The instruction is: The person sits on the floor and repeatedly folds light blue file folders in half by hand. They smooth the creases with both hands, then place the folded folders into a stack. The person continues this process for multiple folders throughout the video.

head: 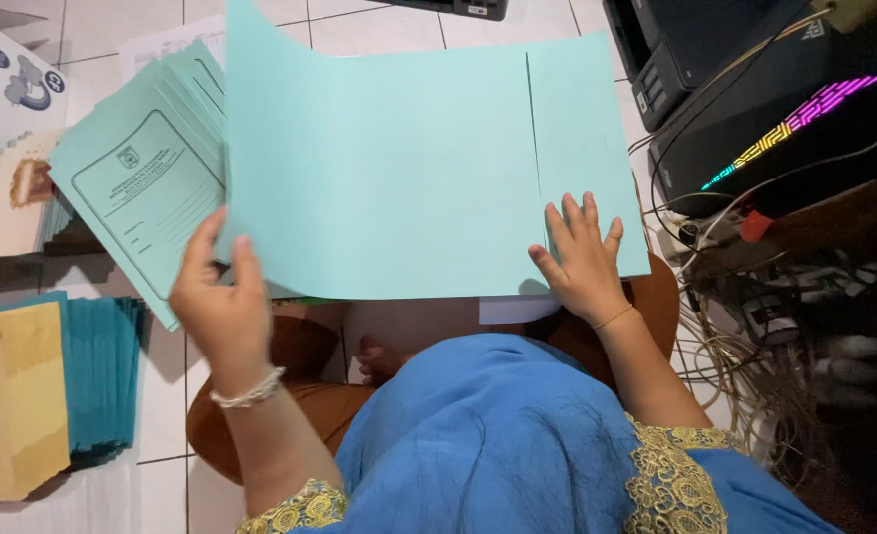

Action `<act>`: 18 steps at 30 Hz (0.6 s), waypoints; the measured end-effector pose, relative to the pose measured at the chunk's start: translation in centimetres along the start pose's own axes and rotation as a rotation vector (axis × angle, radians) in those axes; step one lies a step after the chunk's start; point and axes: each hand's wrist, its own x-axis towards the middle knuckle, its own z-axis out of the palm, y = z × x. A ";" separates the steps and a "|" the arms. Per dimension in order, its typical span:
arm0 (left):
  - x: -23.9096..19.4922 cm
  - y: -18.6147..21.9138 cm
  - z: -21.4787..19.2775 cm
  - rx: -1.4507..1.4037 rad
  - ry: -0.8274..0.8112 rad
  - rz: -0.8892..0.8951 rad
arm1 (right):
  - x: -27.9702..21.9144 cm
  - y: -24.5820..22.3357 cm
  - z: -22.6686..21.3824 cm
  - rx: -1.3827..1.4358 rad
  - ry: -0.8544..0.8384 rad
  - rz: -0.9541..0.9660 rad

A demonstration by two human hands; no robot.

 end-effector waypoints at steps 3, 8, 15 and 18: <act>-0.1 4.1 2.2 -0.107 -0.087 0.214 | 0.7 0.6 0.6 0.021 0.067 -0.023; -2.6 7.6 9.5 -0.359 -0.270 0.336 | 2.1 2.2 -0.7 0.163 0.096 -0.048; -0.5 3.0 17.3 -0.329 -0.595 0.081 | 1.8 -0.7 -5.0 0.591 0.150 0.119; -0.1 -2.6 19.3 0.164 -0.471 0.296 | 1.4 -0.6 -4.7 0.658 0.141 0.151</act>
